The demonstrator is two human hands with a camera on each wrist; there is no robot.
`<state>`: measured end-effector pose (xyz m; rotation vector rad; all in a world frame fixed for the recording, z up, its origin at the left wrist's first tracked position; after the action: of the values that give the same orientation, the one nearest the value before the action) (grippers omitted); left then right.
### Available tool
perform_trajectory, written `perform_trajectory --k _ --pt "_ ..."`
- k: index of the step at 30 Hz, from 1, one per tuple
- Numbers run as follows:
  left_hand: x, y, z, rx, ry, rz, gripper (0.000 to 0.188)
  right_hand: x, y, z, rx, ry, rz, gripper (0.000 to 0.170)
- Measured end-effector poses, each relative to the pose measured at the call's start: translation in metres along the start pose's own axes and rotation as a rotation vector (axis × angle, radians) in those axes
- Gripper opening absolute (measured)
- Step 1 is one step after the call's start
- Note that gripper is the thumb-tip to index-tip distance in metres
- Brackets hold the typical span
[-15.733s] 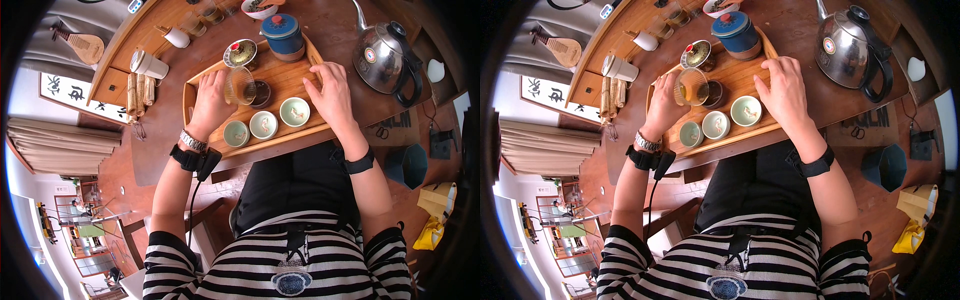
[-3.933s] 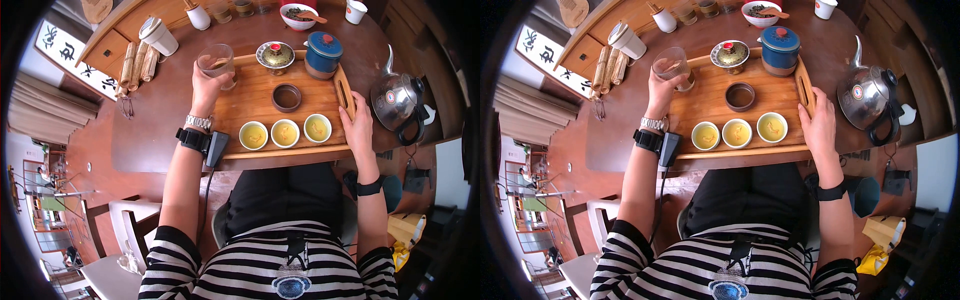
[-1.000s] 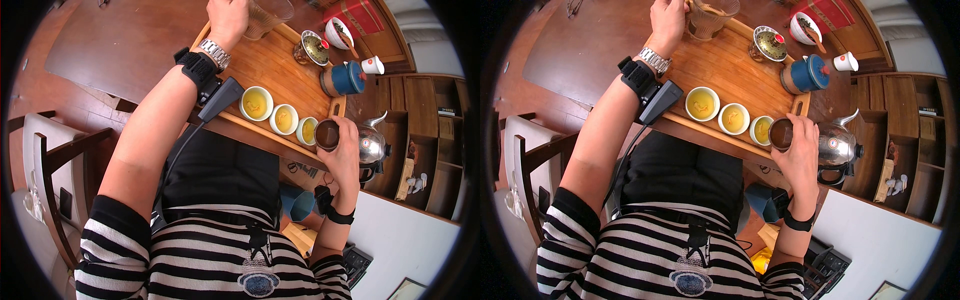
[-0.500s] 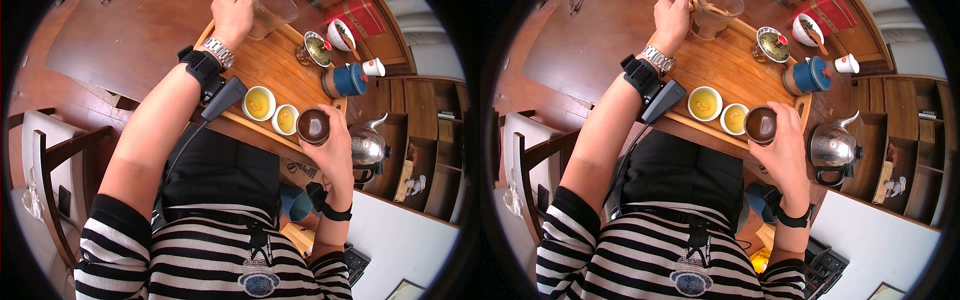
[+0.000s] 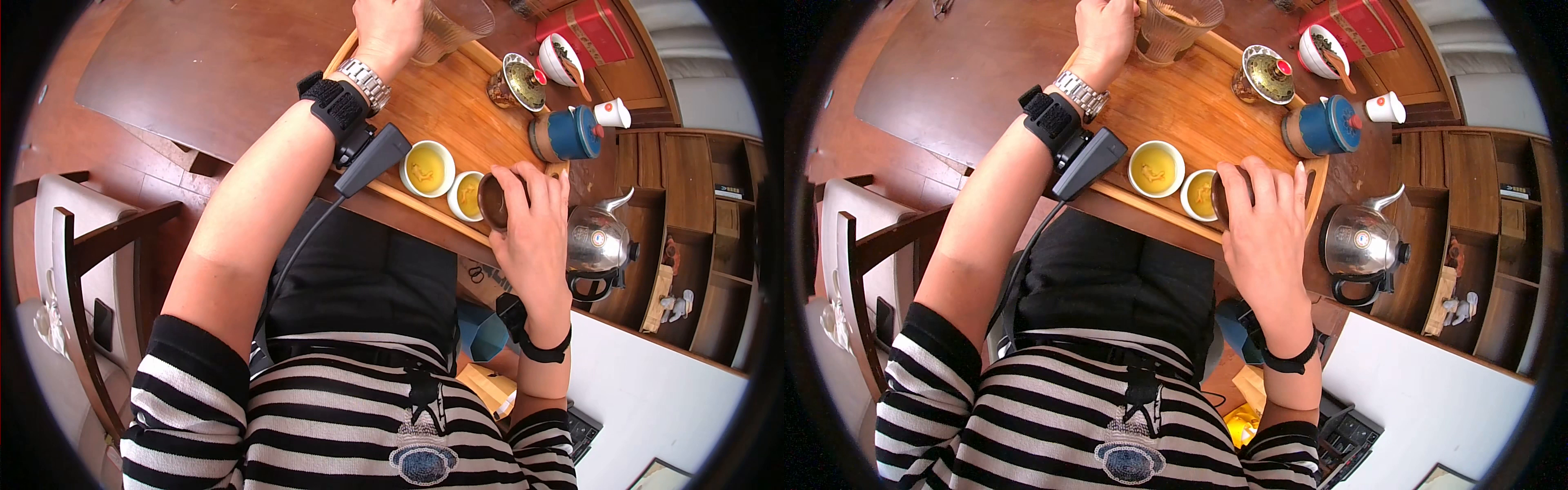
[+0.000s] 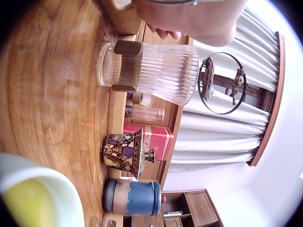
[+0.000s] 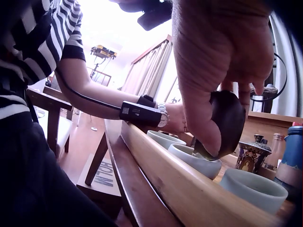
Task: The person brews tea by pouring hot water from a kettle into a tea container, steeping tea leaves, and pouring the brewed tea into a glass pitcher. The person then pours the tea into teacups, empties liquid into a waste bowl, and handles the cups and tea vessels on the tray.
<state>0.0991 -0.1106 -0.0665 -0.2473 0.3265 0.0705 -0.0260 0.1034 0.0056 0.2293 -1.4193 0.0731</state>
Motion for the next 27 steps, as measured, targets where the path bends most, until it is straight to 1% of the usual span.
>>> perform_trajectory --k 2,4,5,7,9,11,13,16,17,19,20,22,23,25,27 --pt "0.0 0.0 0.0 0.001 0.019 -0.006 0.034 0.0 0.0 0.001 -0.001 -0.045 -0.006 0.059" --pt "0.0 0.0 0.0 -0.02 0.008 -0.001 0.034 -0.002 0.002 0.008 -0.061 -0.185 0.022 0.06" --pt "0.0 0.0 0.0 -0.021 0.008 -0.001 0.034 -0.004 0.003 0.011 -0.06 -0.185 0.022 0.06" --pt "0.0 0.0 0.0 0.002 0.025 -0.008 0.034 -0.008 0.007 0.021 -0.166 -0.436 0.042 0.062" --pt "-0.001 0.0 0.001 0.011 0.032 -0.01 0.034 -0.008 0.011 0.027 -0.192 -0.454 0.036 0.062" --pt "-0.001 0.0 0.0 0.021 0.039 -0.013 0.035 -0.008 0.017 0.035 -0.22 -0.391 0.047 0.062" --pt "-0.001 0.001 0.001 0.004 0.062 -0.03 0.035 -0.007 0.022 0.041 -0.246 -0.418 0.034 0.062" --pt "0.0 0.001 0.003 0.006 0.015 -0.013 0.034 -0.005 0.028 0.045 -0.243 -0.154 0.017 0.064" --pt "0.0 0.001 0.002 0.007 0.015 -0.014 0.034 -0.004 0.029 0.044 -0.244 -0.154 0.017 0.064" --pt "-0.001 0.0 0.002 -0.002 0.027 -0.016 0.035 -0.003 0.03 0.039 -0.204 0.01 -0.022 0.062" --pt "-0.001 0.001 0.003 -0.002 0.027 -0.017 0.035 -0.002 0.03 0.037 -0.204 0.009 -0.022 0.062" --pt "0.0 0.002 0.004 0.004 -0.025 0.003 0.035 -0.002 0.029 0.031 -0.17 0.137 -0.043 0.053" --pt "0.0 0.001 0.003 0.004 -0.026 0.003 0.035 -0.003 0.029 0.029 -0.17 0.136 -0.043 0.053" --pt "0.0 0.0 0.001 -0.014 -0.006 -0.001 0.035 -0.004 0.028 0.025 -0.126 0.21 -0.007 0.044" --pt "0.0 0.0 0.0 -0.011 0.007 -0.006 0.035 -0.004 0.027 0.023 -0.117 0.231 -0.012 0.041"
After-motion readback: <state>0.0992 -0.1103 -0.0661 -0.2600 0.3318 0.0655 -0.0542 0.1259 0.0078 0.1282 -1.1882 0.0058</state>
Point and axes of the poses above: each hand's wrist, its own y-axis away from the middle knuckle, its own x-axis out of the back of the hand, z = x × y, the point moved 3 cm from there along -y, towards the middle knuckle, and after that the axes turned 10 degrees about -z, right-handed, at the moved point
